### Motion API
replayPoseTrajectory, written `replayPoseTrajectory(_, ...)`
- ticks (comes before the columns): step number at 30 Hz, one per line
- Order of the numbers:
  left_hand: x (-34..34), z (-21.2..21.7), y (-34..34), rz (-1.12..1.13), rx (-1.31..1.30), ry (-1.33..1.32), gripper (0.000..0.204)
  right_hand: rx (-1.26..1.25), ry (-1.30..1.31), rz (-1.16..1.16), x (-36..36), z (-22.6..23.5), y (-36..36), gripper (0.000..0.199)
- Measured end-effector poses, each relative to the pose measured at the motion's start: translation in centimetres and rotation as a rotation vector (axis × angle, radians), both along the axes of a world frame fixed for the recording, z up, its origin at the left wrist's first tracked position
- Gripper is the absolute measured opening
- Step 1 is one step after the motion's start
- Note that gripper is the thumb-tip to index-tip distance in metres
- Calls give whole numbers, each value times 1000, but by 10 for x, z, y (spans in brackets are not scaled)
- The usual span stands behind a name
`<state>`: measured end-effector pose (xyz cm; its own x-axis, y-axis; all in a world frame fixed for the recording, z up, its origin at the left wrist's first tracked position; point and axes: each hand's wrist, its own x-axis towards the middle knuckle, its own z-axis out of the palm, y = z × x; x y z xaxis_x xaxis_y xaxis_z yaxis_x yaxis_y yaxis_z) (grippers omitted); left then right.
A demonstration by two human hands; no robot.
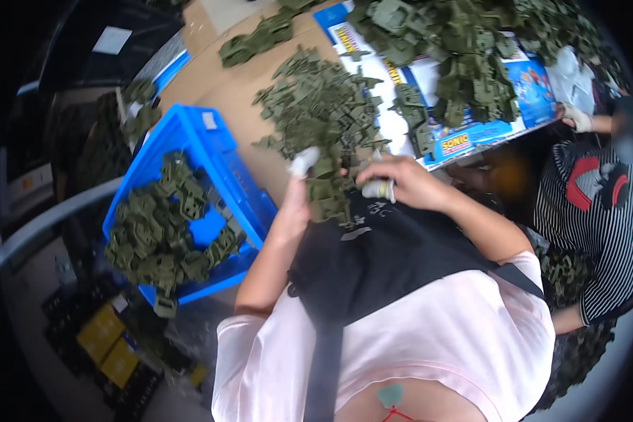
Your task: The person sorts small, green, plastic components from a large pile on a table into a blue plastic crate. They pick up handfuls of the parts, briefly inspect or separate them, and place them into the crate. The task is performed by hand without tools.
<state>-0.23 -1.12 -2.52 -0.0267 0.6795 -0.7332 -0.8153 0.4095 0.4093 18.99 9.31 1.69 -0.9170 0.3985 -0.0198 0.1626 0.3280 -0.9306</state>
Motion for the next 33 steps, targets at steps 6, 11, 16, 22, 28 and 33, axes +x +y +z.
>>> replayPoseTrajectory(6,15,14,11,-141,37,-3,42,296,-190,206,1,16,-15,33)
replayPoseTrajectory(11,17,9,19,-184,124,-63,39,343,-271,290,-10,20,-20,17)
replayPoseTrajectory(16,19,-18,4,-142,7,103,36,320,-235,296,-8,11,-30,20)
replayPoseTrajectory(22,25,-6,-11,-136,-145,40,34,163,-140,321,-8,-13,-33,29)
replayPoseTrajectory(28,11,2,-3,-74,32,15,36,-170,-36,266,-3,-22,-8,37)
replayPoseTrajectory(33,-17,-8,16,13,165,-29,53,138,-328,-658,84,-97,28,44)
